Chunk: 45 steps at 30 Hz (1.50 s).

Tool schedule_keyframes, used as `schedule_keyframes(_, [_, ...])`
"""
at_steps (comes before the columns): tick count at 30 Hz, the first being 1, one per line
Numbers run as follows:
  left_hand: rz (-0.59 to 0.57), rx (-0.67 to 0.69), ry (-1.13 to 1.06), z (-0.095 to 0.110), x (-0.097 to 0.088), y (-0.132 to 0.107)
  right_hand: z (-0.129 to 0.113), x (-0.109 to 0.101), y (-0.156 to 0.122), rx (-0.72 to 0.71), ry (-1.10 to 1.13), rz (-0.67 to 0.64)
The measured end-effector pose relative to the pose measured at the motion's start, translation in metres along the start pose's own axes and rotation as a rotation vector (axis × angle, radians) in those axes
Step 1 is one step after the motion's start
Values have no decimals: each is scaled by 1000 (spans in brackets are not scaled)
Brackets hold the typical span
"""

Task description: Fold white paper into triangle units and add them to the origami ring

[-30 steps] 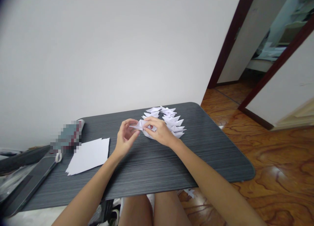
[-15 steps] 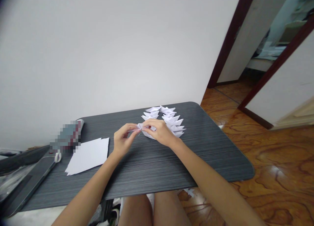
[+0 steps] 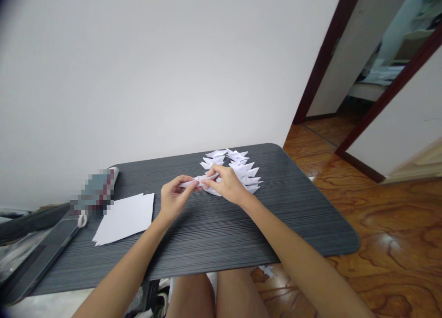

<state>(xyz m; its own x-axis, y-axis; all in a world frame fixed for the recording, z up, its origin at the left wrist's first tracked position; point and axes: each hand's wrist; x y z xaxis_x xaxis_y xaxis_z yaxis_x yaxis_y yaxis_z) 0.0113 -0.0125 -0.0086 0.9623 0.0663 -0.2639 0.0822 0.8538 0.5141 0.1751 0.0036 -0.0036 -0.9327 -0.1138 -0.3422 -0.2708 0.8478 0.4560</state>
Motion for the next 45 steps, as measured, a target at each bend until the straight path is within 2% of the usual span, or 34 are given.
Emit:
schedule_keyframes(7, [-115, -123, -142, -6, 1, 2, 0, -3, 2, 127, 80, -105])
schedule_keyframes(11, [-239, -183, -41, -6, -2, 4, 3, -1, 2, 142, 69, -133])
schedule_keyframes(15, [-277, -208, 36, -4, -4, 5, 6, -2, 2, 124, 69, -166])
schedule_keyframes(21, [-340, -211, 43, -8, -5, 6, 9, -6, 2, 142, -3, -340])
schedule_keyframes(25, [-392, -210, 54, -8, -7, 7, 10, -5, 1, 118, -61, -287])
schedule_keyframes(34, [-381, -240, 7, 0, -7, 7, 11, -3, 3, 138, 27, -293])
schedule_keyframes(42, [-373, -362, -290, -5, -7, 11, 15, -7, 7, 219, 171, -306])
schedule_keyframes(45, [-371, -342, -275, -8, -9, 11, 15, -7, 7, 207, 165, -272])
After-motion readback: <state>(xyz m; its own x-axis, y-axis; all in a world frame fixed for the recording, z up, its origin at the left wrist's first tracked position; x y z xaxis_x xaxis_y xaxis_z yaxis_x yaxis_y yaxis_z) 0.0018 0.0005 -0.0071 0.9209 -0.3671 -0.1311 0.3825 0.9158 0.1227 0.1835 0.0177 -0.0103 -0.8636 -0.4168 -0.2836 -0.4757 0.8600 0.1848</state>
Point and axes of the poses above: each hand's wrist, its own y-axis towards the middle knuckle, its own x-axis out of the palm, z = x × y, and after that the axes turned 2 degrees about -y, right-handed
